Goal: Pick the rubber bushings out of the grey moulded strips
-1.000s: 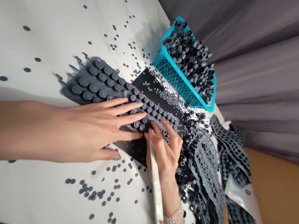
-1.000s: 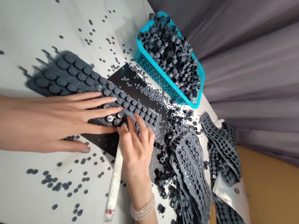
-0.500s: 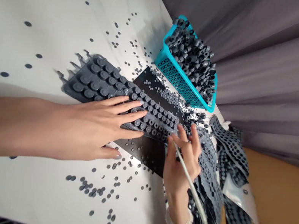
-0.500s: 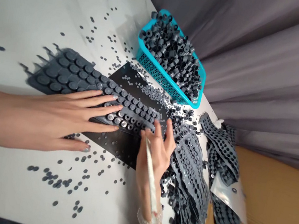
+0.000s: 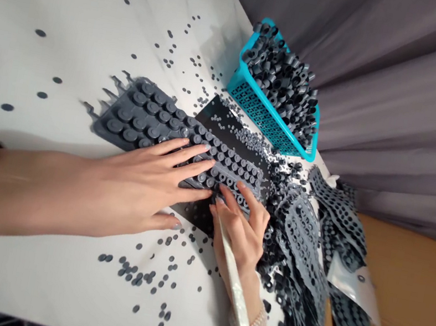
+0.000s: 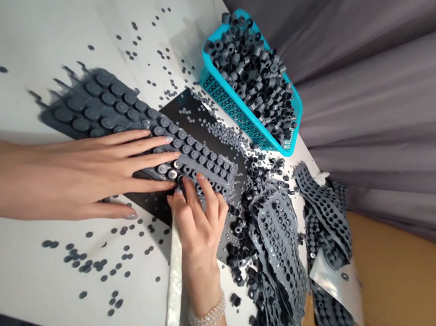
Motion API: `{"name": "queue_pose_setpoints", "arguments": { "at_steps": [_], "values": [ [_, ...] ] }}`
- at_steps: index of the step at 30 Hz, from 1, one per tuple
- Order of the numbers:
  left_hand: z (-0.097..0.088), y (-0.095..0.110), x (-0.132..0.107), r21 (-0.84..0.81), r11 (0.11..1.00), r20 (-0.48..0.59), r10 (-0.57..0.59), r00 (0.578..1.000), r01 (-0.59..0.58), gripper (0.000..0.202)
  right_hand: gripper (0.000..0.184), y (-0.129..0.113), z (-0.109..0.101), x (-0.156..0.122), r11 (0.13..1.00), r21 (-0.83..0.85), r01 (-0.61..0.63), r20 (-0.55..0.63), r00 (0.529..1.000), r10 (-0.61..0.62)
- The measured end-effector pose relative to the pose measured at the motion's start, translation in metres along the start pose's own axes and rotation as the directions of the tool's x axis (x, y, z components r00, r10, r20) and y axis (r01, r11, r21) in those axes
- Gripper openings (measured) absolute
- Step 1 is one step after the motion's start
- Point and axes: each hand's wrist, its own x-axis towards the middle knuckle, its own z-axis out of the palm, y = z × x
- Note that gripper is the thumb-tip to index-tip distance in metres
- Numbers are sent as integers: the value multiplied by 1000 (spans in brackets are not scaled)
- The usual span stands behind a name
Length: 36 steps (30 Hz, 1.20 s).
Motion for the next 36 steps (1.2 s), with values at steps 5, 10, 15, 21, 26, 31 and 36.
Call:
{"name": "queue_pose_setpoints", "arguments": {
  "at_steps": [5,10,15,21,26,31,36],
  "values": [
    [2,0,0,35,999,-13,20,1000,-19,57,12,-6,-1,4,997,-51,53,38,998,-51],
    [4,-1,0,52,999,-22,16,1000,-14,58,13,3,-7,9,987,-153,55,68,997,-45],
    [4,-1,-1,49,998,-48,41,998,-39,58,19,6,-15,7,989,-82,-120,-16,993,119],
    [4,-1,0,60,998,-45,37,998,-34,59,13,-10,-6,3,999,-27,-22,28,999,22],
    [4,-1,2,55,998,-33,41,999,-39,58,14,-11,-5,4,999,-54,-3,80,997,7],
    [2,0,3,40,999,-4,29,1000,-29,57,14,-12,-10,8,993,-92,70,154,986,-55],
    [0,0,4,34,999,8,32,999,-33,58,15,-17,-7,10,988,-147,39,144,989,-18]
  ]
}}
